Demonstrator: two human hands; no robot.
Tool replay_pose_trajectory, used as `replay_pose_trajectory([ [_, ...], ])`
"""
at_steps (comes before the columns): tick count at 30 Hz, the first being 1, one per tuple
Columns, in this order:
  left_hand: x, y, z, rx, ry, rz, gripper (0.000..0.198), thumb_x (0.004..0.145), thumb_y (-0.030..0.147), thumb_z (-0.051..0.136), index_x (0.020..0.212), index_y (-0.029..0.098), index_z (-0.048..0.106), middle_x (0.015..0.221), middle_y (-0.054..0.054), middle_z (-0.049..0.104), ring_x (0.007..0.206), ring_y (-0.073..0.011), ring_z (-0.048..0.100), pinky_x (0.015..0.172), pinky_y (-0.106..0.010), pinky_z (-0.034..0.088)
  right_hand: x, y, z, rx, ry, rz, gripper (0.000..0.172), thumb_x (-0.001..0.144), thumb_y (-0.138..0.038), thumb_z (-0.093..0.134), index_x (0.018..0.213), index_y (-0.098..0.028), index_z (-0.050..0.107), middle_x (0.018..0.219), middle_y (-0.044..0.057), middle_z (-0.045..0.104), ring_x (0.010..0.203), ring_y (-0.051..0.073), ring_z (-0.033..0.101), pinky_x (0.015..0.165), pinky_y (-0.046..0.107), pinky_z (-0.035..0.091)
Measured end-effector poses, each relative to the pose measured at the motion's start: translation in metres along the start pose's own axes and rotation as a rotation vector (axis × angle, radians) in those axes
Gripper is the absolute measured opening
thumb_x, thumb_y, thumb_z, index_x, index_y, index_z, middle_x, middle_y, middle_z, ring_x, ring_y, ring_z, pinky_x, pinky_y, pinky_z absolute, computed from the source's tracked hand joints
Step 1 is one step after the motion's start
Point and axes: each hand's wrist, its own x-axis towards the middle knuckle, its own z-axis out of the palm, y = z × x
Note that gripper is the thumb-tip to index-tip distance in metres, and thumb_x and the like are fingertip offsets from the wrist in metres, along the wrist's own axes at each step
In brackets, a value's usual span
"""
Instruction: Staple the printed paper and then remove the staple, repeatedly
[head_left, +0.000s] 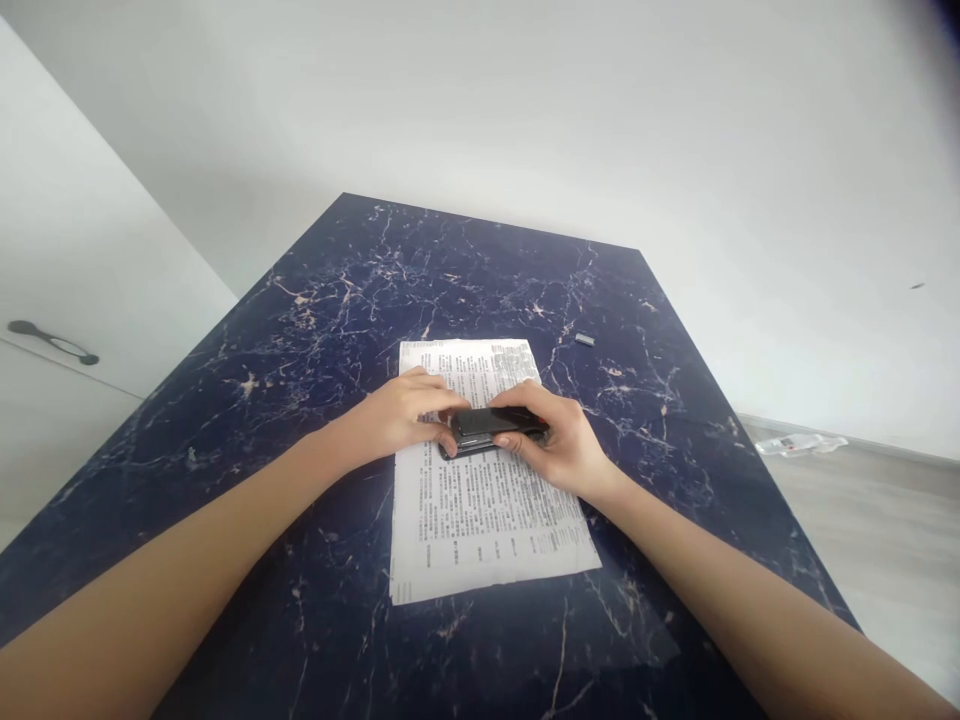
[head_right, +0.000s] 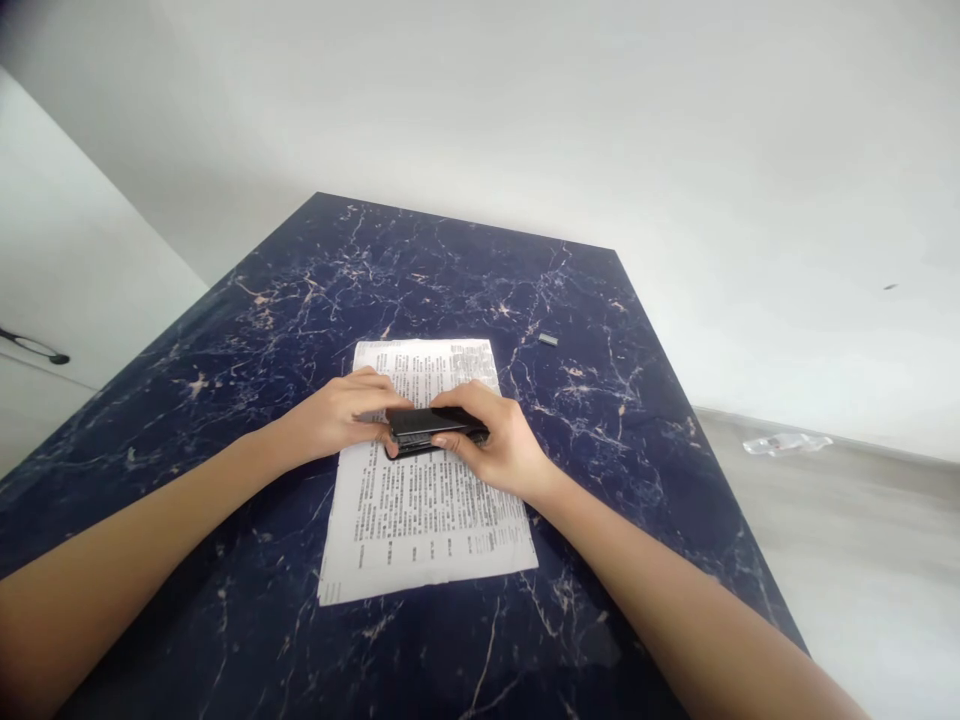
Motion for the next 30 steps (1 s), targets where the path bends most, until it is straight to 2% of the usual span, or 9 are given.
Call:
replay_pose_trajectory([
  [5, 0.003, 0.006, -0.002, -0.02, 0.025, -0.068, 0.022, 0.086, 0.046, 0.077, 0.09, 0.024, 0.079, 0.079, -0.002, 0.072, 0.08, -0.0198, 0.064, 0.076, -0.035, 0.05, 0.001, 0.002, -0.002, 0.038, 0.041, 0.093, 0.028, 0.092, -0.041, 0.072, 0.111, -0.021, 0.072, 0.098, 0.006, 0.074, 0.086, 0.02, 0.069, 0.075, 0.036, 0.057],
  [9, 0.001, 0.01, -0.007, -0.104, 0.187, -0.197, 0.02, 0.085, 0.045, 0.077, 0.087, 0.026, 0.08, 0.088, -0.003, 0.079, 0.082, -0.0186, 0.071, 0.078, -0.032, 0.055, 0.001, 0.007, -0.006, 0.14, 0.187, 0.209, 0.033, 0.092, -0.045, 0.072, 0.115, -0.022, 0.073, 0.107, 0.007, 0.075, 0.094, 0.022, 0.072, 0.079, 0.037, 0.059],
  [11, -0.002, 0.011, -0.009, -0.136, 0.25, -0.207, 0.014, 0.084, 0.042, 0.079, 0.089, 0.029, 0.081, 0.088, -0.001, 0.079, 0.079, -0.0176, 0.072, 0.078, -0.031, 0.056, 0.001, 0.008, -0.006, 0.199, 0.21, 0.237, 0.034, 0.092, -0.046, 0.073, 0.115, -0.022, 0.073, 0.107, 0.007, 0.076, 0.094, 0.022, 0.072, 0.082, 0.038, 0.06],
  [14, -0.006, 0.009, -0.013, -0.191, 0.222, -0.16, 0.008, 0.084, 0.037, 0.081, 0.091, 0.036, 0.082, 0.088, 0.002, 0.08, 0.077, -0.0172, 0.073, 0.074, -0.03, 0.057, 0.001, 0.01, -0.005, 0.284, 0.212, 0.249, 0.033, 0.089, -0.045, 0.076, 0.113, -0.022, 0.073, 0.103, 0.005, 0.076, 0.093, 0.022, 0.073, 0.084, 0.039, 0.061],
  [17, -0.01, 0.005, -0.016, -0.183, 0.156, -0.126, 0.013, 0.085, 0.034, 0.08, 0.096, 0.04, 0.082, 0.092, 0.002, 0.08, 0.078, -0.0173, 0.075, 0.07, -0.028, 0.058, 0.0, 0.012, -0.003, 0.374, 0.24, 0.265, 0.032, 0.087, -0.044, 0.079, 0.11, -0.023, 0.074, 0.101, 0.004, 0.077, 0.091, 0.021, 0.074, 0.083, 0.038, 0.062],
  [19, -0.011, 0.006, -0.016, -0.165, 0.164, -0.115, 0.014, 0.087, 0.032, 0.078, 0.097, 0.04, 0.082, 0.092, 0.002, 0.081, 0.08, -0.0175, 0.076, 0.069, -0.028, 0.059, 0.0, 0.014, -0.002, 0.424, 0.254, 0.274, 0.031, 0.087, -0.044, 0.079, 0.109, -0.024, 0.074, 0.101, 0.004, 0.077, 0.091, 0.021, 0.074, 0.082, 0.038, 0.062],
  [23, -0.01, 0.022, -0.006, -0.168, 0.256, -0.143, 0.009, 0.088, 0.031, 0.077, 0.093, 0.037, 0.083, 0.088, 0.002, 0.081, 0.079, -0.018, 0.076, 0.068, -0.028, 0.062, 0.0, 0.019, -0.005, 0.448, 0.241, 0.283, 0.032, 0.088, -0.049, 0.077, 0.109, -0.025, 0.074, 0.101, 0.003, 0.077, 0.091, 0.021, 0.074, 0.078, 0.037, 0.063],
  [27, -0.007, 0.044, 0.006, -0.165, 0.28, -0.18, 0.009, 0.089, 0.03, 0.076, 0.089, 0.036, 0.083, 0.084, 0.004, 0.08, 0.074, -0.0163, 0.076, 0.065, -0.026, 0.063, -0.001, 0.021, -0.008, 0.447, 0.234, 0.273, 0.028, 0.093, -0.051, 0.071, 0.106, -0.027, 0.075, 0.096, 0.002, 0.077, 0.086, 0.02, 0.075, 0.074, 0.035, 0.062],
  [30, -0.006, 0.052, 0.01, -0.137, 0.293, -0.234, 0.009, 0.088, 0.028, 0.077, 0.085, 0.035, 0.082, 0.083, 0.005, 0.08, 0.072, -0.0152, 0.076, 0.061, -0.023, 0.061, -0.002, 0.021, -0.007, 0.45, 0.238, 0.255, 0.024, 0.094, -0.049, 0.071, 0.104, -0.028, 0.076, 0.096, 0.002, 0.077, 0.084, 0.02, 0.075, 0.074, 0.036, 0.062],
])
